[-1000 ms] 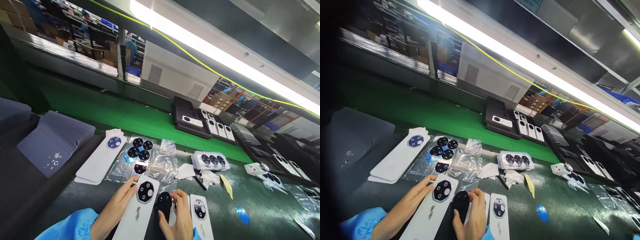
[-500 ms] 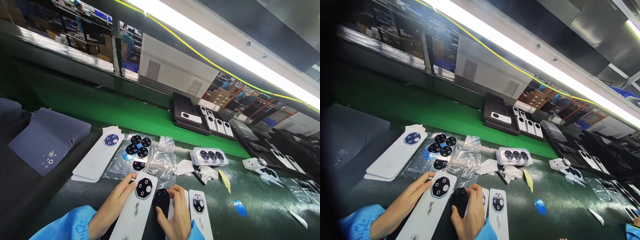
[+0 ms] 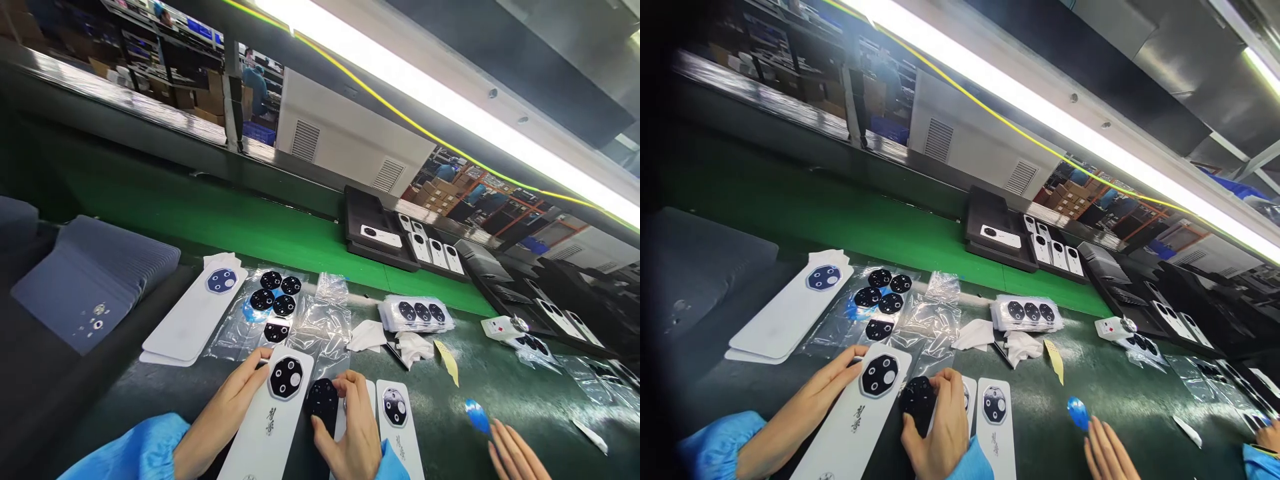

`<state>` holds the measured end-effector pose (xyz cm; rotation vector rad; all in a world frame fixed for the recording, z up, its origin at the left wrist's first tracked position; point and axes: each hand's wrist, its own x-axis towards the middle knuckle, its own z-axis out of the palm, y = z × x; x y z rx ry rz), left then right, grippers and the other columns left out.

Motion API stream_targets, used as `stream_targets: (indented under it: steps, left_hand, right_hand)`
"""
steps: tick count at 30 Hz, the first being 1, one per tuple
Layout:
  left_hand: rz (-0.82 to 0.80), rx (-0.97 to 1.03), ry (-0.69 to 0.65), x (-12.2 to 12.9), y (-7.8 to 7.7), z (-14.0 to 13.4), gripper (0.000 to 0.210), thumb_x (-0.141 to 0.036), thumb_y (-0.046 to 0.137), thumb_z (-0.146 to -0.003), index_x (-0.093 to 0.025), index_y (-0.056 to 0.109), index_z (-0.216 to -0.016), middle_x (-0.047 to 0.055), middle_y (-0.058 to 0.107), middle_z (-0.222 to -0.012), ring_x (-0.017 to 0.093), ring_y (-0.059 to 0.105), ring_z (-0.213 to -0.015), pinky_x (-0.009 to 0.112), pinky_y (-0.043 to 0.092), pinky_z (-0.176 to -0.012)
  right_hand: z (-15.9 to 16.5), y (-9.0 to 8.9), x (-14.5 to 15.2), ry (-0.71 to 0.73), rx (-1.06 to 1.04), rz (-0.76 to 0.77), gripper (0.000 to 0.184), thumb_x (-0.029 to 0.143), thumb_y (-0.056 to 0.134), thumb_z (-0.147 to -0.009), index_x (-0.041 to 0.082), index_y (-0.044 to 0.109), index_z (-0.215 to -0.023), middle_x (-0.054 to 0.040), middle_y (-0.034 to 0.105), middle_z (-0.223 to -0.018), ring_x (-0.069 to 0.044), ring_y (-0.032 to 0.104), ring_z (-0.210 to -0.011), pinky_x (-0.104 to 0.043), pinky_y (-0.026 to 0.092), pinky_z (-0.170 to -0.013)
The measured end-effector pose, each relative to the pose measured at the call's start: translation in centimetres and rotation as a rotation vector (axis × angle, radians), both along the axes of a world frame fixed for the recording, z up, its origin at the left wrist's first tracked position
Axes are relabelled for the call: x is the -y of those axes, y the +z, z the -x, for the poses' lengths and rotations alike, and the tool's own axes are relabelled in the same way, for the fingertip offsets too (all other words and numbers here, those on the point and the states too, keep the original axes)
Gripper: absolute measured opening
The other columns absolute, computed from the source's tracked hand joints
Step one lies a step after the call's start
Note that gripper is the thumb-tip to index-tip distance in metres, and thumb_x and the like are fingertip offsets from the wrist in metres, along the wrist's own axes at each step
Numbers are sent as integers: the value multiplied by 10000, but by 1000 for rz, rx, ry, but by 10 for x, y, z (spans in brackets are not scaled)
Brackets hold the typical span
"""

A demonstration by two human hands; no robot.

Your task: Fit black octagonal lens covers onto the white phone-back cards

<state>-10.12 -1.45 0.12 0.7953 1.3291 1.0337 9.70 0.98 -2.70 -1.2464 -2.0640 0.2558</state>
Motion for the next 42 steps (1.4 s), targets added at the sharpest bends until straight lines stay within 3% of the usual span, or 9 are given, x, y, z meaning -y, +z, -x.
stream_targets:
  steps: [6,16,22,28,32,42]
  left_hand:
    - [3,9,22,0,-7,1,455,-574,463,-808,-259,480,-1135,10,660,-1008,259,589,-943,307,448,-755]
    - [10,42,23,1,-1,0,513,-612,507,-732,-250,490,-1094,11,658,-1018,271,560,-1024,297,442,-783]
    - [-13,51,-27,-1,-7,0,491,-629,439,-786,-245,487,-1089,-9,638,-851,234,565,-841,303,428,-717]
    - [-13,53,16,1,-4,1,417,-561,483,-786,-253,528,-1063,13,641,-1034,244,568,-925,315,431,-783]
    - [7,60,16,2,-4,1,406,-546,473,-791,-249,526,-1064,13,648,-1005,242,568,-909,320,431,-780]
    - [22,110,25,0,1,-1,433,-559,477,-766,-243,496,-1063,7,641,-997,245,564,-957,316,424,-802]
  right_hand:
    - [2,3,2,-8,13,-20,405,95,522,-671,277,446,-1024,-107,558,-1008,-249,611,-905,-359,587,-668]
    - [1,5,2,9,-1,-32,348,133,499,-699,274,455,-1014,-107,563,-992,-250,613,-907,-370,583,-701]
    - [-2,1,0,6,7,-39,355,146,505,-693,268,462,-1023,-115,563,-1021,-259,616,-889,-351,569,-644]
    - [-9,1,-5,79,64,-33,399,142,535,-644,227,448,-1024,-92,536,-1036,-229,603,-882,-286,539,-596]
    - [-12,4,-7,141,71,-5,375,138,519,-664,233,441,-1018,-67,527,-1005,-200,587,-862,-272,529,-624]
    - [-13,4,-6,118,64,44,360,136,541,-662,232,466,-1001,-53,534,-1009,-207,591,-891,-285,530,-690]
